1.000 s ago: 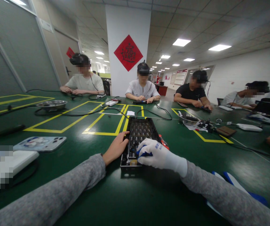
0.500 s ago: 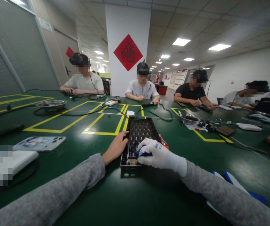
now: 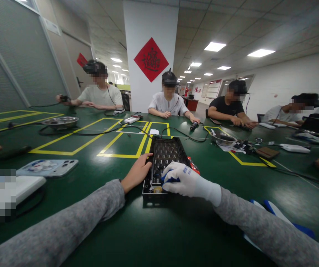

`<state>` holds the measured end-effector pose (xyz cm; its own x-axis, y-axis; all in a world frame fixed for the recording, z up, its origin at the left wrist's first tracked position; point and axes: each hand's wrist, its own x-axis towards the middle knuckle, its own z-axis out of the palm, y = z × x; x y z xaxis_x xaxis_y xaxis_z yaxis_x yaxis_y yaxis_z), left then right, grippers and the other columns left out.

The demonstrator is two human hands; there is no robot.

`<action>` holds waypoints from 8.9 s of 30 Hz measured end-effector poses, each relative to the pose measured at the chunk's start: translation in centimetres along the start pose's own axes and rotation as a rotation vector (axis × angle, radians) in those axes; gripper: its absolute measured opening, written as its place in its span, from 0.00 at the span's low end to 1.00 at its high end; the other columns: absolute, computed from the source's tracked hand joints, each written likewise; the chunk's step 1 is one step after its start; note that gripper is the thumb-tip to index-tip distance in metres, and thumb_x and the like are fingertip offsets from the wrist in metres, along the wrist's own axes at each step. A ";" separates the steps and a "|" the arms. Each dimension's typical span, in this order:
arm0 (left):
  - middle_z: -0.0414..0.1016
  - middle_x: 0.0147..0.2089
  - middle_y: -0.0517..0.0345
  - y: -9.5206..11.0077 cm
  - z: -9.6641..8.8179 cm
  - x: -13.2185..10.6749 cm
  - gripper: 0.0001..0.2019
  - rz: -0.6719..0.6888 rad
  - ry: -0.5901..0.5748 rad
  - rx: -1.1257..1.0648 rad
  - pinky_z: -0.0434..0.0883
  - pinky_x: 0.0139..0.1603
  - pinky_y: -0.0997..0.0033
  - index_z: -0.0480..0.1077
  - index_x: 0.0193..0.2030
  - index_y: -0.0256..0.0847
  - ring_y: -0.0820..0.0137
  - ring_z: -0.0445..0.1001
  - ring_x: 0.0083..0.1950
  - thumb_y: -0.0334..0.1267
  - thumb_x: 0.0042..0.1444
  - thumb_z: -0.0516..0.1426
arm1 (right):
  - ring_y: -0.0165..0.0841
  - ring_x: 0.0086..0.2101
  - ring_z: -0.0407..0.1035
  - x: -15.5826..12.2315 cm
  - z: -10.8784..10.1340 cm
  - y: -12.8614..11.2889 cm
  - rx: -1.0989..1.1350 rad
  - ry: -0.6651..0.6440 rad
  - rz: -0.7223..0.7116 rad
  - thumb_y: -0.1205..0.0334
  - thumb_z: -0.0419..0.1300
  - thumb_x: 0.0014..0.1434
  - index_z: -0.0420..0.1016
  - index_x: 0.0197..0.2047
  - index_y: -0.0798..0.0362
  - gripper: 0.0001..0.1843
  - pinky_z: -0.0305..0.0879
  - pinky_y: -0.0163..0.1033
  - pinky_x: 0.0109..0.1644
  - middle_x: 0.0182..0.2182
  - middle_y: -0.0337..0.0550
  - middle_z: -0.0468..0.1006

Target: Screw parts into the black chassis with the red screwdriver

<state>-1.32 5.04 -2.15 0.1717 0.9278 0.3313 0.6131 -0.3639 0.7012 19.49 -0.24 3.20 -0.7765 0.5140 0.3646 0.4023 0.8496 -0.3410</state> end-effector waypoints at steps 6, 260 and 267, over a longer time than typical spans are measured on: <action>0.62 0.58 0.48 0.0 -0.1 0.0 0.23 -0.001 0.000 -0.003 0.54 0.63 0.60 0.61 0.55 0.34 0.64 0.59 0.60 0.34 0.52 0.45 | 0.30 0.38 0.67 0.0 0.1 0.2 0.016 0.004 -0.011 0.58 0.59 0.54 0.75 0.32 0.55 0.09 0.63 0.37 0.46 0.36 0.43 0.74; 0.63 0.58 0.48 -0.2 -0.1 0.0 0.23 0.004 0.007 0.006 0.55 0.62 0.62 0.61 0.55 0.34 0.64 0.60 0.60 0.33 0.52 0.45 | 0.31 0.38 0.67 0.2 -0.3 -0.6 0.112 0.090 0.082 0.55 0.52 0.59 0.75 0.29 0.55 0.17 0.61 0.38 0.46 0.36 0.44 0.75; 0.64 0.56 0.48 -0.3 -0.2 0.0 0.21 0.024 0.043 -0.010 0.56 0.62 0.61 0.62 0.54 0.35 0.64 0.61 0.58 0.32 0.52 0.46 | 0.32 0.39 0.69 1.6 -1.5 0.5 0.122 0.157 0.309 0.55 0.55 0.56 0.73 0.45 0.52 0.16 0.63 0.37 0.45 0.40 0.42 0.76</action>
<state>-1.65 5.11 -2.26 0.1527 0.9146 0.3744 0.6017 -0.3866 0.6989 19.19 1.15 4.87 -0.5396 0.7639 0.3539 0.5381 0.6363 -0.5529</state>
